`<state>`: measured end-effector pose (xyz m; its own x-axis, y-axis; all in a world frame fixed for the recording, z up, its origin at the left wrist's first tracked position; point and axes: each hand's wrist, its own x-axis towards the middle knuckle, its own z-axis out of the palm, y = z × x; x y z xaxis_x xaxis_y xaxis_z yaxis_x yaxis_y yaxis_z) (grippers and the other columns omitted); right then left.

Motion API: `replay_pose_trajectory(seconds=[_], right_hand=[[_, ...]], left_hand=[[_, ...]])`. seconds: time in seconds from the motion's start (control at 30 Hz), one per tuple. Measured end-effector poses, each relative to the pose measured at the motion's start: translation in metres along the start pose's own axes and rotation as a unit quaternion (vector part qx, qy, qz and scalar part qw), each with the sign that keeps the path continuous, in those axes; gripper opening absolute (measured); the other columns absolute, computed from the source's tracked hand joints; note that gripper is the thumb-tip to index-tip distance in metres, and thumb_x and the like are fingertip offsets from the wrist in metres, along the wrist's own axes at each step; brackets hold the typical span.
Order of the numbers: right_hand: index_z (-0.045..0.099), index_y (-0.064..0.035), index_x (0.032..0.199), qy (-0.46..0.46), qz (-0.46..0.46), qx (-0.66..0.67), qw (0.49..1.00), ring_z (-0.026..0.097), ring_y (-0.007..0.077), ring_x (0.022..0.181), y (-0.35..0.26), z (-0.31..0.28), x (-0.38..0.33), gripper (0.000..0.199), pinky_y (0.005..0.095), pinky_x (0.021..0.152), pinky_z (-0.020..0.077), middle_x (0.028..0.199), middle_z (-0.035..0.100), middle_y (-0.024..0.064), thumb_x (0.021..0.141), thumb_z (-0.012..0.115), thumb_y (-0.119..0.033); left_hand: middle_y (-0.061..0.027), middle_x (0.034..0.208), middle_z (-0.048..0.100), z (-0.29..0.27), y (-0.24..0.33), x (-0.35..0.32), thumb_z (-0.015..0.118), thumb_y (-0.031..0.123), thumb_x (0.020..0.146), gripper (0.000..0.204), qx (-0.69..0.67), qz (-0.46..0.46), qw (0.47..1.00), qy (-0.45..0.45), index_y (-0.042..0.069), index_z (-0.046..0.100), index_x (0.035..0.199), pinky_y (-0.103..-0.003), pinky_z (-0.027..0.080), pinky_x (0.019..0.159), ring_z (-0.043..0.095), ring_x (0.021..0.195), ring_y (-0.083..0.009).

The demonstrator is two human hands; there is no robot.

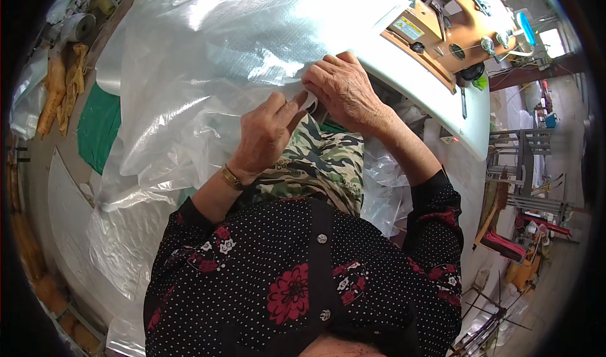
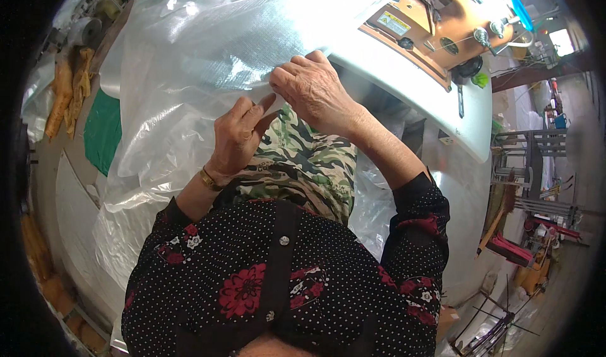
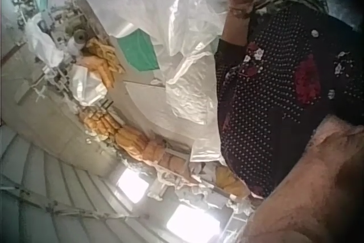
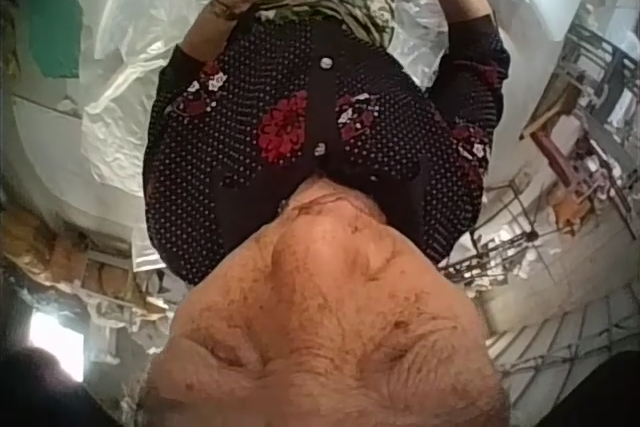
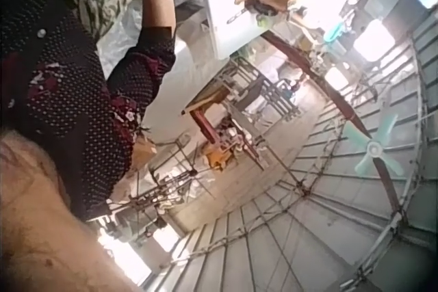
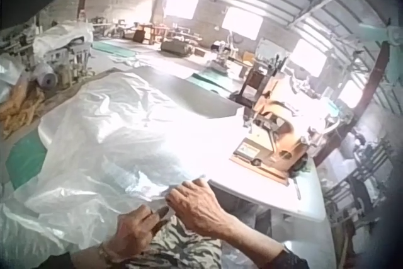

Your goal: Sewing sheets of clear plastic together using an industrial sewing machine.

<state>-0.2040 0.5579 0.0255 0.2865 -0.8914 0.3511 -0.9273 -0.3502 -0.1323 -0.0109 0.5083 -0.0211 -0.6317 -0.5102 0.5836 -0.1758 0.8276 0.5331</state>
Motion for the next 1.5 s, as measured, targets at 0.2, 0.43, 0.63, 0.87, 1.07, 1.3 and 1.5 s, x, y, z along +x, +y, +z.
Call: replay_pose_trajectory(seconds=[0.2, 0.43, 0.63, 0.87, 1.07, 1.3, 1.5], right_hand=[[0.057, -0.0082, 0.092, -0.008, -0.013, -0.002, 1.000, 0.058, 0.0222, 0.088, 0.004, -0.016, 0.001, 0.014, 0.0374, 0.085, 0.0387, 0.086, 0.059, 0.0052, 0.090, 0.063, -0.020], [0.055, -0.0091, 0.084, -0.011, -0.049, -0.016, 0.999, 0.058, 0.0250, 0.087, 0.038, -0.032, -0.003, 0.028, 0.0391, 0.077, 0.0445, 0.084, 0.058, 0.0054, 0.086, 0.069, -0.033], [0.052, -0.0106, 0.075, 0.013, -0.077, -0.028, 0.997, 0.058, 0.0250, 0.082, 0.073, -0.034, -0.007, 0.034, 0.0395, 0.074, 0.0454, 0.077, 0.055, 0.0041, 0.081, 0.070, -0.039], [0.051, -0.0116, 0.075, 0.042, -0.061, -0.073, 0.995, 0.058, 0.0246, 0.082, 0.120, -0.043, -0.005, 0.038, 0.0395, 0.073, 0.0442, 0.075, 0.054, 0.0041, 0.082, 0.068, -0.044], [0.052, -0.0137, 0.079, 0.069, -0.063, -0.159, 0.983, 0.058, 0.0213, 0.079, 0.157, -0.052, -0.008, 0.040, 0.0361, 0.076, 0.0381, 0.074, 0.055, 0.0013, 0.084, 0.065, -0.051], [0.059, -0.0131, 0.088, 0.099, 0.064, -0.261, 0.958, 0.054, 0.0228, 0.100, 0.171, -0.066, -0.011, 0.029, 0.0468, 0.097, 0.0337, 0.092, 0.056, 0.0054, 0.080, 0.071, -0.038], [0.060, -0.0043, 0.092, 0.373, 0.436, -0.056, 0.817, 0.061, 0.0313, 0.080, 0.144, -0.010, -0.016, 0.036, 0.0412, 0.072, 0.0482, 0.082, 0.062, 0.0139, 0.079, 0.074, -0.034]], left_hand=[[-0.0095, 0.076, 0.053, -0.013, 0.005, 0.015, 0.063, -0.005, 0.073, 0.043, -0.033, 0.047, 0.997, -0.047, 0.006, 0.066, 0.115, -0.038, 0.046, 0.055, 0.058, 0.064, -0.0296], [-0.0134, 0.080, 0.058, -0.024, 0.007, 0.033, 0.062, 0.003, 0.078, 0.029, -0.060, 0.090, 0.986, -0.126, 0.006, 0.062, 0.107, -0.042, 0.047, 0.058, 0.061, 0.069, -0.0356], [-0.0185, 0.082, 0.061, -0.023, 0.004, 0.039, 0.059, 0.000, 0.078, 0.030, -0.149, 0.063, 0.978, -0.133, 0.003, 0.065, 0.107, -0.044, 0.045, 0.060, 0.060, 0.073, -0.0394], [-0.0158, 0.072, 0.055, -0.023, -0.003, 0.038, 0.059, -0.003, 0.078, 0.029, -0.157, 0.026, 0.978, -0.134, 0.001, 0.068, 0.106, -0.038, 0.043, 0.056, 0.056, 0.060, -0.0323], [-0.0151, 0.072, 0.056, -0.016, -0.008, 0.034, 0.059, -0.003, 0.079, 0.030, -0.146, 0.015, 0.978, -0.151, 0.001, 0.068, 0.108, -0.038, 0.044, 0.055, 0.057, 0.059, -0.0305], [-0.0138, 0.080, 0.059, 0.014, 0.004, 0.016, 0.062, 0.003, 0.081, 0.035, -0.032, 0.134, 0.972, -0.190, 0.004, 0.063, 0.117, -0.042, 0.048, 0.055, 0.060, 0.064, -0.0335], [-0.0145, 0.083, 0.062, 0.041, 0.009, 0.009, 0.062, 0.000, 0.078, 0.034, -0.037, 0.137, 0.969, -0.204, 0.002, 0.065, 0.112, -0.042, 0.049, 0.060, 0.062, 0.069, -0.0336]])
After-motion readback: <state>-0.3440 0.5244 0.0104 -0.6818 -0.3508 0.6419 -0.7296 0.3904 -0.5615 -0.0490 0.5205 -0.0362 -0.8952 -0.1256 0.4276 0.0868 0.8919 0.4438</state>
